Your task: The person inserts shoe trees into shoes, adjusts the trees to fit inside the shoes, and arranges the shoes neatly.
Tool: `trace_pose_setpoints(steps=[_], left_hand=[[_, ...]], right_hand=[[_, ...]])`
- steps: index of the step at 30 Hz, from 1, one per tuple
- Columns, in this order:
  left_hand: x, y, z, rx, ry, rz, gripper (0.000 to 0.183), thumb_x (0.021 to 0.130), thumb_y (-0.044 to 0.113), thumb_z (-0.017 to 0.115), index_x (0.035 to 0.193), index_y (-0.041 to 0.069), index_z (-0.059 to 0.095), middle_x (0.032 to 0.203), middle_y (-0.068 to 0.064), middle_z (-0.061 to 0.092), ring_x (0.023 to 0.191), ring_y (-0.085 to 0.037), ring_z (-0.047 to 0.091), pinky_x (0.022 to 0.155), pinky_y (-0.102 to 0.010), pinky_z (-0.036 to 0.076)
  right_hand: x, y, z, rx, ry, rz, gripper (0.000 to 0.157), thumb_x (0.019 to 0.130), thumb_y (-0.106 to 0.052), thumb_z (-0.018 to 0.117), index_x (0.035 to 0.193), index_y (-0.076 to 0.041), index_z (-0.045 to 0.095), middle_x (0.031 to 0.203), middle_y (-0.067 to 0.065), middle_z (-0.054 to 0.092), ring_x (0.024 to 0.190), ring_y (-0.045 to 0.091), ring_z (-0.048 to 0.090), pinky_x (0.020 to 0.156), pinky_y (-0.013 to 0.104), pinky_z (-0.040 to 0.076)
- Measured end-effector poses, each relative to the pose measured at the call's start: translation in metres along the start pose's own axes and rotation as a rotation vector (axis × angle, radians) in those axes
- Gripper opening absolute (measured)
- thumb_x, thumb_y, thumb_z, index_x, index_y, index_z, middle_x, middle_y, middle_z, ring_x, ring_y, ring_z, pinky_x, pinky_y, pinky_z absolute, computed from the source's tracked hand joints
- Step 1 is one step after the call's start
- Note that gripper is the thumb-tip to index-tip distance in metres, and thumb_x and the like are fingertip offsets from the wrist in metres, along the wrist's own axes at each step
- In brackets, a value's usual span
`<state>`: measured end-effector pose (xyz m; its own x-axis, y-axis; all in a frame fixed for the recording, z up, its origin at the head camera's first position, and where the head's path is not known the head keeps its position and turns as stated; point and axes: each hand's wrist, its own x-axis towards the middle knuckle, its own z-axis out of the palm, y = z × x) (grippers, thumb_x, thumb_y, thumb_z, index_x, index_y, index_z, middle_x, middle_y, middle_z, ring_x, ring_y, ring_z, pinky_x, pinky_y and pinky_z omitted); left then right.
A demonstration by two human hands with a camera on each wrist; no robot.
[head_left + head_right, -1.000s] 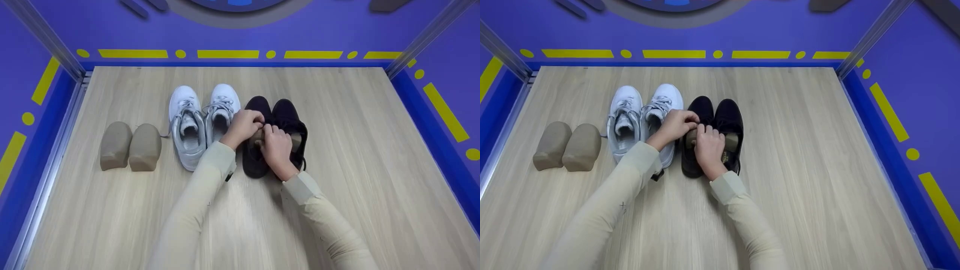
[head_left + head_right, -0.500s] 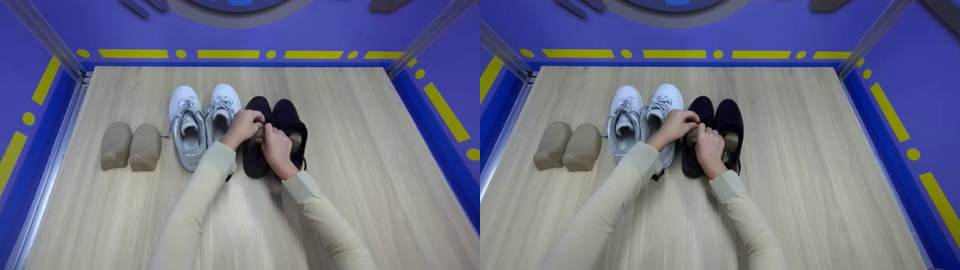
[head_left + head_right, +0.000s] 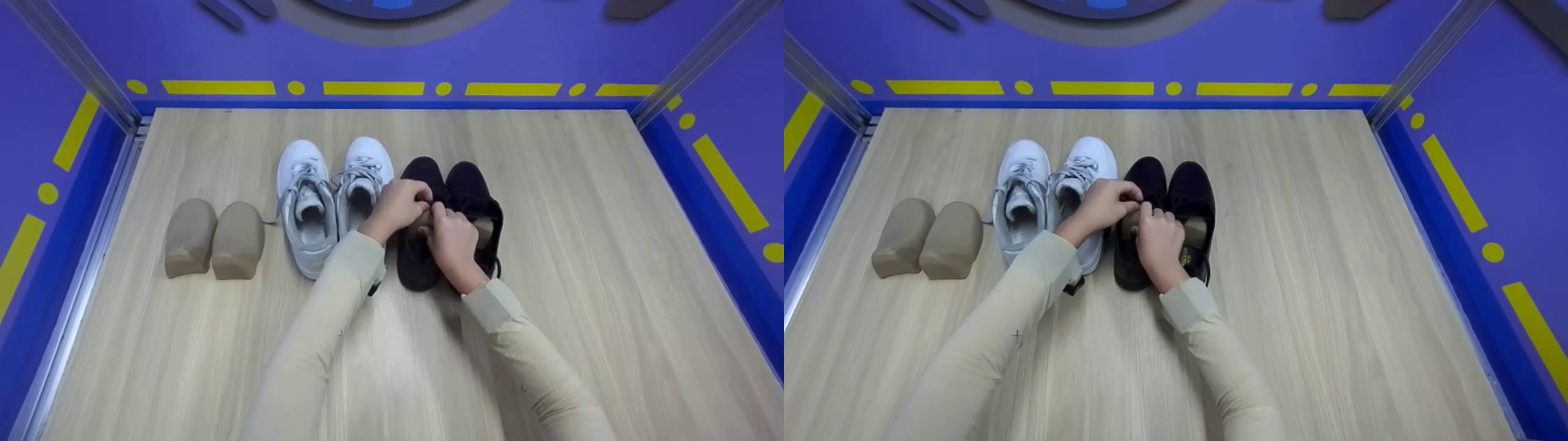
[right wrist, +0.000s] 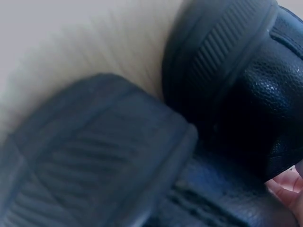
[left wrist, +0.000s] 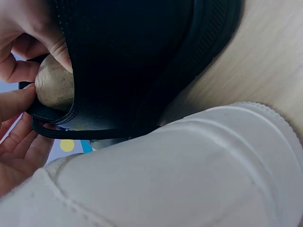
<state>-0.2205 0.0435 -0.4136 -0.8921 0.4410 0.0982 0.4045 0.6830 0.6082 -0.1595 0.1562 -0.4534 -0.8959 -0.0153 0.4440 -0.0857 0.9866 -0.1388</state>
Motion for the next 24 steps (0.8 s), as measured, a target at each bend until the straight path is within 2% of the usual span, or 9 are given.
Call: trace_pose_setpoints(steps=[3,11,16,20,24], left_hand=[[0.000,-0.001,-0.001,-0.007,-0.015,-0.001,0.009,0.077,0.010,0.060,0.082,0.012,0.067,0.082,0.001,0.066,0.077,-0.017,0.058,0.074,-0.028,0.045],[0.002,-0.002,-0.006,-0.034,-0.117,0.012,0.011,0.078,0.009,0.059,0.086,0.011,0.066,0.088,0.000,0.066,0.081,-0.017,0.057,0.076,-0.028,0.045],[0.002,-0.003,-0.007,-0.044,-0.141,0.037,0.012,0.078,0.008,0.058,0.087,0.010,0.066,0.091,-0.001,0.066,0.085,-0.016,0.058,0.079,-0.028,0.044],[0.001,-0.002,-0.008,-0.057,-0.132,0.046,0.011,0.078,0.007,0.058,0.086,0.009,0.065,0.089,-0.001,0.066,0.084,-0.016,0.058,0.079,-0.028,0.044],[-0.001,-0.002,-0.007,-0.076,-0.120,0.052,0.013,0.078,0.006,0.056,0.086,0.009,0.065,0.090,-0.002,0.065,0.084,-0.016,0.057,0.079,-0.028,0.044]], right_hand=[[0.000,0.000,-0.001,0.005,-0.012,0.002,0.032,0.067,-0.024,0.073,0.079,-0.007,0.049,0.066,0.010,0.059,0.060,0.030,0.057,0.047,0.041,0.045],[-0.002,0.004,-0.003,0.062,-0.032,-0.006,0.024,0.069,-0.019,0.071,0.081,-0.007,0.053,0.066,0.011,0.059,0.061,0.030,0.057,0.048,0.042,0.045],[-0.004,0.007,-0.007,0.111,-0.034,-0.003,0.019,0.071,-0.018,0.068,0.079,-0.007,0.054,0.067,0.010,0.058,0.061,0.029,0.057,0.050,0.042,0.045],[-0.006,0.010,-0.008,0.160,0.023,-0.008,0.019,0.072,-0.017,0.067,0.070,-0.009,0.050,0.066,0.006,0.053,0.059,0.025,0.054,0.049,0.039,0.043],[-0.005,0.011,-0.007,0.186,0.131,-0.019,0.014,0.070,-0.015,0.066,0.076,-0.009,0.055,0.075,0.007,0.053,0.066,0.026,0.053,0.051,0.039,0.044]])
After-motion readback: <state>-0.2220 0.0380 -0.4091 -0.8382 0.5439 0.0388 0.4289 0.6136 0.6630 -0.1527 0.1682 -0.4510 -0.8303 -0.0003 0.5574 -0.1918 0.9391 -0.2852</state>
